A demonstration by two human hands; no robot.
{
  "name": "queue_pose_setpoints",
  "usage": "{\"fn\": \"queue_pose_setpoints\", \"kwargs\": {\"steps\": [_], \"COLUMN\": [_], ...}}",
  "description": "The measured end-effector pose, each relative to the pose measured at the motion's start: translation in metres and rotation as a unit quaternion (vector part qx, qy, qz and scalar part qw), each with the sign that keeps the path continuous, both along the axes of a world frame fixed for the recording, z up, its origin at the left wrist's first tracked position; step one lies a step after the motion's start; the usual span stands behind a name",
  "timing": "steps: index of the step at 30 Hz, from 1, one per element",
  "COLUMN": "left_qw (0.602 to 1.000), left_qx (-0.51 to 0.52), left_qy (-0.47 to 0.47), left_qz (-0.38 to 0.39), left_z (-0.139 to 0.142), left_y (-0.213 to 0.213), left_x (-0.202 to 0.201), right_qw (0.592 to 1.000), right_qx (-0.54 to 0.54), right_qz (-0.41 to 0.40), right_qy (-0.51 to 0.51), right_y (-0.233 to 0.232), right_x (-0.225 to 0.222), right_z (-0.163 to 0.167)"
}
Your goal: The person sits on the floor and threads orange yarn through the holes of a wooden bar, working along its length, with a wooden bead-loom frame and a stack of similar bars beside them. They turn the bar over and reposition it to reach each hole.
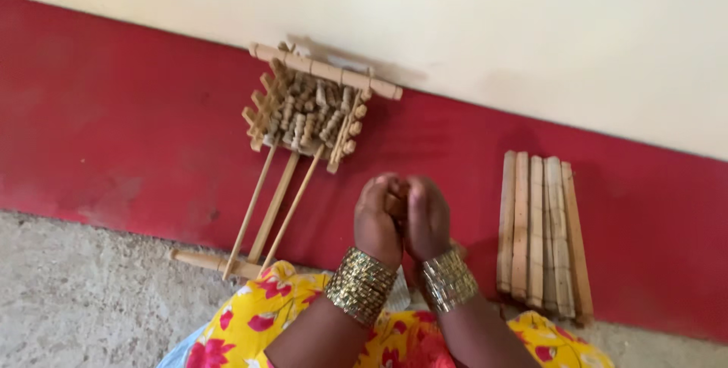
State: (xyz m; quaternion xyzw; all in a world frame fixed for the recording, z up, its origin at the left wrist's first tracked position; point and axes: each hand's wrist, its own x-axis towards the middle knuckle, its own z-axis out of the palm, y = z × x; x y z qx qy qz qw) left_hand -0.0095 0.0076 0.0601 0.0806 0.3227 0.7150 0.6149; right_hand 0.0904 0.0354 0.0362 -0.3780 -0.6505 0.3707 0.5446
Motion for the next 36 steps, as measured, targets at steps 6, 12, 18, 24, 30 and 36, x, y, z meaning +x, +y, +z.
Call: {"fn": "queue_pose_setpoints", "kwargs": {"steps": [6,12,18,24,30,36], "left_qw": [0.993,0.997,0.994,0.997,0.995,0.997], "left_qx": [0.058,0.054,0.103,0.062,-0.041,0.040], "left_qy": [-0.100,-0.046,-0.018,0.047,-0.024,-0.058], "left_qz": [0.021,0.019,0.017,-0.009,-0.083,0.033], "left_z": [-0.014,-0.006,-0.002,-0.017,-0.043,-0.043], "left_y": [0.005,0.006,0.002,-0.012,-0.018,0.000], "left_x": [-0.016,-0.019,-0.018,0.002,0.021,-0.008], "right_qw": [0.984,0.973,0.930,0.960,0.977,0.964], "right_qx": [-0.127,-0.128,-0.350,-0.247,-0.078,-0.023], "right_qz": [-0.002,0.047,-0.024,-0.100,-0.093,-0.073], "right_qy": [-0.124,-0.186,-0.111,-0.084,-0.173,-0.253], "right_y": [0.008,0.022,0.012,0.010,-0.005,0.007], "right_x": [-0.006,0.055,0.097,0.073,0.044,0.059], "right_z": [-0.002,-0.052,-0.068,-0.060,-0.048,-0.061]}}
